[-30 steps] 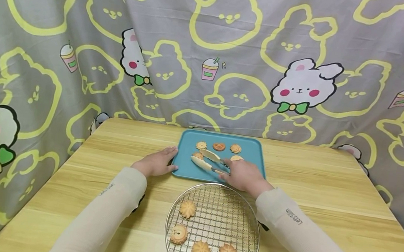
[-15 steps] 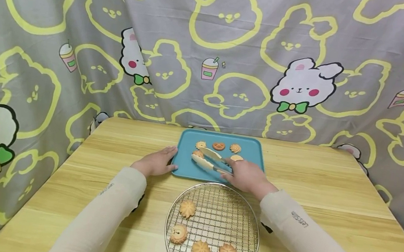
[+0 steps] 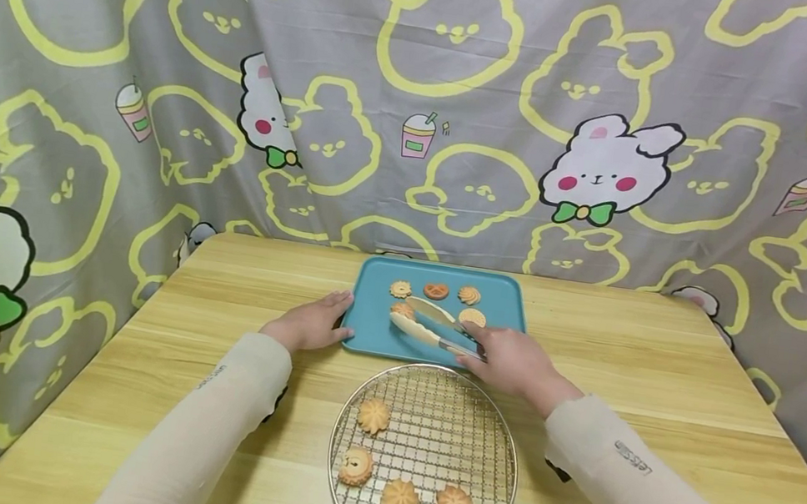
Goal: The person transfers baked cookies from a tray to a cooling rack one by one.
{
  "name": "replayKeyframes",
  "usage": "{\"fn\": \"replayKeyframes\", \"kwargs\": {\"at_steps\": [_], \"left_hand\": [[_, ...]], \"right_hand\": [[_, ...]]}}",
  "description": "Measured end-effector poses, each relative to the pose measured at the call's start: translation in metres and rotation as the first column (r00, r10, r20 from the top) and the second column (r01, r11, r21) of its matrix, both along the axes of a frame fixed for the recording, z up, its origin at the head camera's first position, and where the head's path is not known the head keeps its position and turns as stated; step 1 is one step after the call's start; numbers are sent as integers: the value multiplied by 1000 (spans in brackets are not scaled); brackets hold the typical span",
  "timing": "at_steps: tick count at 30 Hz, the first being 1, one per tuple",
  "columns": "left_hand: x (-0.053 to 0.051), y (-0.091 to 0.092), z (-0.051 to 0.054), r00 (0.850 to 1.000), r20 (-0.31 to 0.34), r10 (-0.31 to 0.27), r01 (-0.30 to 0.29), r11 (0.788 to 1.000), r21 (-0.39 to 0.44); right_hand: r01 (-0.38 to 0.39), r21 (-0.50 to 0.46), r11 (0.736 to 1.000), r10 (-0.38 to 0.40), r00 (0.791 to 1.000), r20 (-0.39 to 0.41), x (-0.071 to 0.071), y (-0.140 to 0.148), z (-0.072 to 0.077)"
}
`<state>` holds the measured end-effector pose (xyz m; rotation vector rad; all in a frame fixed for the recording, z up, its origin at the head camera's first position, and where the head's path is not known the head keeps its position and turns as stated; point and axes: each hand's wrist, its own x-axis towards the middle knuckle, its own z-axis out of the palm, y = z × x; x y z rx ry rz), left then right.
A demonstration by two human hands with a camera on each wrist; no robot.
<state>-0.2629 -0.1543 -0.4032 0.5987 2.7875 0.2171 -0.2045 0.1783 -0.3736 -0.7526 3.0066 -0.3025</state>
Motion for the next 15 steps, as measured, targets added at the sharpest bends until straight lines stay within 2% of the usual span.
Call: {"fn": "replayKeyframes", "kwargs": {"at_steps": [15], "left_hand": [[0,0,-1,1000,-9,-15,15,1000,-3]], "right_hand": [[-72,-57,996,66,993,-100,20,24,1]]}}
